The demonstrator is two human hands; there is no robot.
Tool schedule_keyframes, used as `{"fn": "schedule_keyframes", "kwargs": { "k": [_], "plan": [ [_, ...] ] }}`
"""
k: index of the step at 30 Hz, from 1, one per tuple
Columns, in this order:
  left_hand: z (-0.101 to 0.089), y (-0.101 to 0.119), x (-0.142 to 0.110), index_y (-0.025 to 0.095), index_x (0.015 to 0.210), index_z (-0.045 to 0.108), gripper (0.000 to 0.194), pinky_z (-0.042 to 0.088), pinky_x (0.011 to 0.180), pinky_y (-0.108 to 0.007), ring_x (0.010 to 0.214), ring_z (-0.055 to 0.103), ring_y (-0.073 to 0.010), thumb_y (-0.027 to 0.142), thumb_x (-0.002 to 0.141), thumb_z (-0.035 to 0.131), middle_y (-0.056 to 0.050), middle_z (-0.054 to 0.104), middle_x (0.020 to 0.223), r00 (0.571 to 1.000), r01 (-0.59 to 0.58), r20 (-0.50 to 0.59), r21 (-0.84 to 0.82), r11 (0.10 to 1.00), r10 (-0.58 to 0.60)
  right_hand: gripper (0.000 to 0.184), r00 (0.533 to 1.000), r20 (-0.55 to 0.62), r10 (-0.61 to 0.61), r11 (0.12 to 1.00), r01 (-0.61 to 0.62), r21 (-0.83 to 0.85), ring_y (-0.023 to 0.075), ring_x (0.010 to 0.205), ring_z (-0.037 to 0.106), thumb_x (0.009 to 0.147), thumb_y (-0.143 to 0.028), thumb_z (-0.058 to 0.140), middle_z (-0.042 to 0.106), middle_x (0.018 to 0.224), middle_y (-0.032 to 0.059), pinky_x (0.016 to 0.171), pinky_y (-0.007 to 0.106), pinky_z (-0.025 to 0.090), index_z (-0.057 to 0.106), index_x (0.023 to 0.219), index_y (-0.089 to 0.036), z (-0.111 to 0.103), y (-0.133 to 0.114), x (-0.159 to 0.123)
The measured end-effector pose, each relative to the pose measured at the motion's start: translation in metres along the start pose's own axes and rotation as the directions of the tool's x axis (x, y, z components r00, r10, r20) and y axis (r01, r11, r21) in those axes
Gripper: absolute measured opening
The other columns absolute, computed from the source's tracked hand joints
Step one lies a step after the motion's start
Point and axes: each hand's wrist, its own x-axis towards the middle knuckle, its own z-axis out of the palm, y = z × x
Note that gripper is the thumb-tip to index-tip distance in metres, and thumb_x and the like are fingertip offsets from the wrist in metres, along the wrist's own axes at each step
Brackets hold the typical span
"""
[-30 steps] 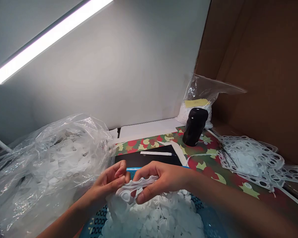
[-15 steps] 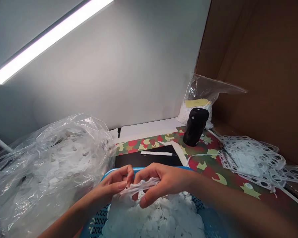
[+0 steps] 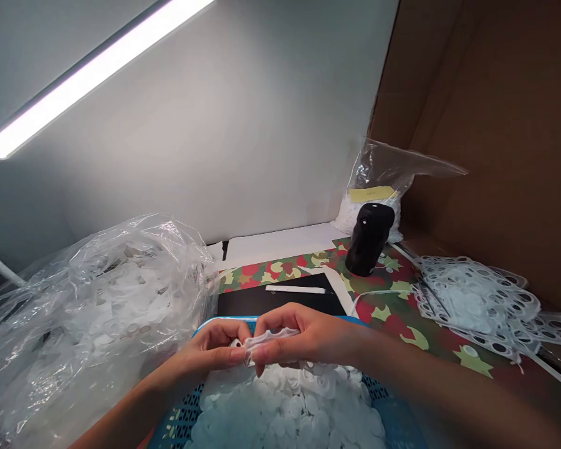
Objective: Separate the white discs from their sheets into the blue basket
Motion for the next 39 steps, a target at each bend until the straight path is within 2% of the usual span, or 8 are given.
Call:
{"fn": "schedule_keyframes", "kwargs": {
  "k": [9, 13, 21, 25, 28, 30, 33, 39],
  "plan": [
    [-0.001, -0.001, 0.001, 0.013, 0.074, 0.06, 0.021, 0.033, 0.062, -0.021, 0.067, 0.051, -0.0105, 0.032, 0.078, 0.066, -0.004, 0.062, 0.075, 0.997, -0.081, 0.013, 0.01, 0.997, 0.081, 0.025, 1.0, -0.011, 0.013, 0.999, -0.014, -0.046, 0.0014, 0.044, 0.032, 0.078, -0.036, 0.067, 0.058, 0.07, -0.0025, 0.037, 0.016, 0.02, 0.058, 0.077, -0.013, -0.001, 0.001, 0.0],
    [0.003, 0.002, 0.001, 0.014, 0.072, 0.057, 0.022, 0.03, 0.06, -0.02, 0.066, 0.044, -0.0098, 0.033, 0.077, 0.066, 0.0, 0.053, 0.07, 0.995, -0.095, -0.032, 0.057, 0.994, 0.097, 0.028, 0.997, -0.06, 0.04, 0.992, -0.047, -0.118, 0.0031, 0.045, 0.033, 0.076, -0.04, 0.068, 0.05, 0.063, -0.0048, 0.038, 0.016, 0.021, 0.056, 0.076, -0.014, -0.001, 0.001, 0.002],
    [0.005, 0.004, 0.005, 0.014, 0.074, 0.057, 0.021, 0.03, 0.059, -0.019, 0.067, 0.043, -0.0083, 0.034, 0.08, 0.063, 0.001, 0.05, 0.076, 0.962, -0.211, -0.157, 0.089, 0.973, 0.223, 0.022, 0.961, -0.236, -0.142, 0.976, 0.096, -0.197, 0.0081, 0.066, 0.046, 0.079, -0.035, 0.066, 0.054, 0.074, -0.0013, 0.057, 0.019, 0.033, 0.056, 0.082, -0.015, -0.008, -0.013, 0.001],
    [0.005, 0.003, 0.007, 0.014, 0.078, 0.056, 0.019, 0.034, 0.057, -0.017, 0.063, 0.047, -0.0064, 0.031, 0.081, 0.063, 0.001, 0.054, 0.07, 0.934, -0.236, -0.267, 0.042, 0.971, 0.238, 0.026, 0.942, -0.271, -0.199, 0.925, 0.089, -0.369, 0.0113, 0.07, 0.05, 0.08, -0.039, 0.064, 0.054, 0.079, -0.0001, 0.06, 0.022, 0.038, 0.056, 0.091, -0.017, -0.018, -0.017, 0.0],
    [0.005, 0.003, 0.008, 0.015, 0.083, 0.05, 0.019, 0.039, 0.061, -0.016, 0.065, 0.052, -0.0066, 0.026, 0.08, 0.065, 0.002, 0.056, 0.072, 0.918, -0.267, -0.304, -0.003, 0.964, 0.254, 0.024, 0.894, -0.325, -0.309, 0.785, 0.047, -0.617, 0.0144, 0.077, 0.054, 0.086, -0.041, 0.055, 0.057, 0.087, 0.0019, 0.066, 0.025, 0.042, 0.056, 0.097, -0.02, -0.036, -0.018, -0.002],
    [0.006, 0.002, 0.008, 0.018, 0.085, 0.042, 0.026, 0.04, 0.058, -0.016, 0.062, 0.053, -0.0062, 0.024, 0.078, 0.067, 0.004, 0.056, 0.07, 0.91, -0.286, -0.324, -0.034, 0.958, 0.26, 0.02, 0.837, -0.338, -0.43, 0.547, -0.056, -0.835, 0.0175, 0.086, 0.054, 0.09, -0.037, 0.048, 0.059, 0.098, 0.0043, 0.076, 0.03, 0.041, 0.057, 0.095, -0.02, -0.054, -0.018, -0.005],
    [0.008, 0.001, 0.008, 0.021, 0.089, 0.035, 0.037, 0.041, 0.054, -0.015, 0.058, 0.054, -0.0062, 0.024, 0.076, 0.07, 0.005, 0.057, 0.069, 0.89, -0.297, -0.374, -0.037, 0.954, 0.262, 0.023, 0.847, -0.341, -0.408, 0.191, -0.286, -0.939, 0.0235, 0.094, 0.052, 0.093, -0.031, 0.037, 0.058, 0.103, 0.0087, 0.082, 0.037, 0.038, 0.056, 0.098, -0.018, -0.081, -0.017, -0.01],
    [0.014, 0.003, 0.007, 0.025, 0.107, 0.032, 0.049, 0.047, 0.055, -0.018, 0.06, 0.06, -0.0102, 0.026, 0.075, 0.07, 0.004, 0.06, 0.075, 0.809, -0.29, -0.537, -0.015, 0.957, 0.237, 0.025, 0.937, -0.268, -0.225, 0.177, -0.231, -0.957, 0.0218, 0.083, 0.056, 0.09, -0.039, 0.043, 0.061, 0.093, 0.0073, 0.07, 0.03, 0.042, 0.057, 0.096, -0.019, -0.099, -0.004, -0.01]
  ]
}}
